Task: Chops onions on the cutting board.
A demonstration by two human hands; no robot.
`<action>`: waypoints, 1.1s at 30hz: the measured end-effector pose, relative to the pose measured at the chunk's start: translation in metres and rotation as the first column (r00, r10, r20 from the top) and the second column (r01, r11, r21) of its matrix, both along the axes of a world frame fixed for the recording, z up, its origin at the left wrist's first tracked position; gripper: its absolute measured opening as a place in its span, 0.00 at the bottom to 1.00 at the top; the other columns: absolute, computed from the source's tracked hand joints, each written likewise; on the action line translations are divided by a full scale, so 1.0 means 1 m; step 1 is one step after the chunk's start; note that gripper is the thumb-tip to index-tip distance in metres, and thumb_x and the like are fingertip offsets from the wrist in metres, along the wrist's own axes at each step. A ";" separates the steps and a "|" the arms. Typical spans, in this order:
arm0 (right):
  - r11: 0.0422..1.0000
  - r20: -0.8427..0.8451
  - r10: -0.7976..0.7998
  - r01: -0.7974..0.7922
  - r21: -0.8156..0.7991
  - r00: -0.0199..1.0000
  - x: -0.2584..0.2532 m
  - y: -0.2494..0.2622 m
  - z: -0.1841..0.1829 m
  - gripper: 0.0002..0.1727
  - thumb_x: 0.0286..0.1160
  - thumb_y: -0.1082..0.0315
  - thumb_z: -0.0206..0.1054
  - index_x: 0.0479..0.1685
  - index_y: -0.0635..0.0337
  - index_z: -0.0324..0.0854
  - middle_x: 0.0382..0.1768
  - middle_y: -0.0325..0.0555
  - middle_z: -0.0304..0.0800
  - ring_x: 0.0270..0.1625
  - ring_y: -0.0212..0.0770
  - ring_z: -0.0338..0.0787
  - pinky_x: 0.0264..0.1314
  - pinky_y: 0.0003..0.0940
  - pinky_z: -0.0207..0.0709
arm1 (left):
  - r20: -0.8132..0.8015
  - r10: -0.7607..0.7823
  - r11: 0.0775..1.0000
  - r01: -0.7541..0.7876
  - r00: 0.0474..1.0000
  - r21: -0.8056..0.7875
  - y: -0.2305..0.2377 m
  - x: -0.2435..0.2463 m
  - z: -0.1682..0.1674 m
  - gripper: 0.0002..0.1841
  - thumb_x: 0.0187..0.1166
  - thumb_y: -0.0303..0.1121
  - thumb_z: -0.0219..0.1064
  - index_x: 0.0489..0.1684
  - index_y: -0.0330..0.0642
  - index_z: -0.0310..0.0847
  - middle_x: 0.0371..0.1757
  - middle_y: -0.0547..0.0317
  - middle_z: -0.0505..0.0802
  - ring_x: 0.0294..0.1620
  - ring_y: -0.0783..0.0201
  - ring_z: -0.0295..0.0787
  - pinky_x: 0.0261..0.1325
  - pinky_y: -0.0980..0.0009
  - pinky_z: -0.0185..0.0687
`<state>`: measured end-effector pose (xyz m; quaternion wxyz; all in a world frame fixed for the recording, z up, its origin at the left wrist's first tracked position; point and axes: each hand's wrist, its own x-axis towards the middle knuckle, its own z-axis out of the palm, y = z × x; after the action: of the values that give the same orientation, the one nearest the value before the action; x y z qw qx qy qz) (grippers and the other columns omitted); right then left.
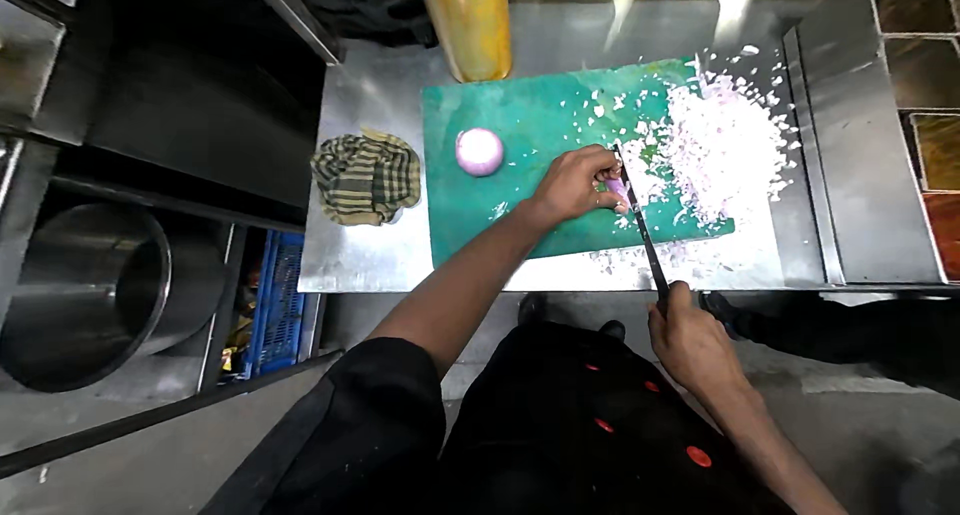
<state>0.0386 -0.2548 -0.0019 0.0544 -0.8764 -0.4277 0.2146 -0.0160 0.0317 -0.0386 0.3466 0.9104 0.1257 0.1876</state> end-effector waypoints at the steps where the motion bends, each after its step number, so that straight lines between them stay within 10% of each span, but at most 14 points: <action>1: 1.000 -0.001 -0.005 0.005 -0.023 1.000 0.001 0.002 0.000 0.13 0.86 0.60 0.60 0.54 0.60 0.70 0.20 0.49 0.81 0.24 0.57 0.89 0.25 0.55 0.81 | 0.000 -0.002 1.000 0.002 1.000 0.000 0.000 0.000 0.000 0.24 0.61 0.47 0.87 0.45 0.36 0.89 0.46 0.52 0.93 0.45 0.62 0.92 0.50 0.65 0.90; 33: 0.996 -0.009 -0.072 0.072 -0.057 0.997 0.004 -0.002 -0.005 0.13 0.86 0.59 0.61 0.56 0.59 0.70 0.22 0.50 0.83 0.27 0.57 0.89 0.29 0.56 0.81 | -0.222 -0.083 0.994 0.098 0.971 0.054 0.001 0.014 0.017 0.22 0.66 0.46 0.83 0.48 0.39 0.90 0.49 0.50 0.92 0.50 0.54 0.91 0.56 0.54 0.86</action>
<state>0.0431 -0.2568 -0.0068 0.0394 -0.8913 -0.3892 0.2294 -0.0022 0.0329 -0.0218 0.3091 0.9411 0.1153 0.0740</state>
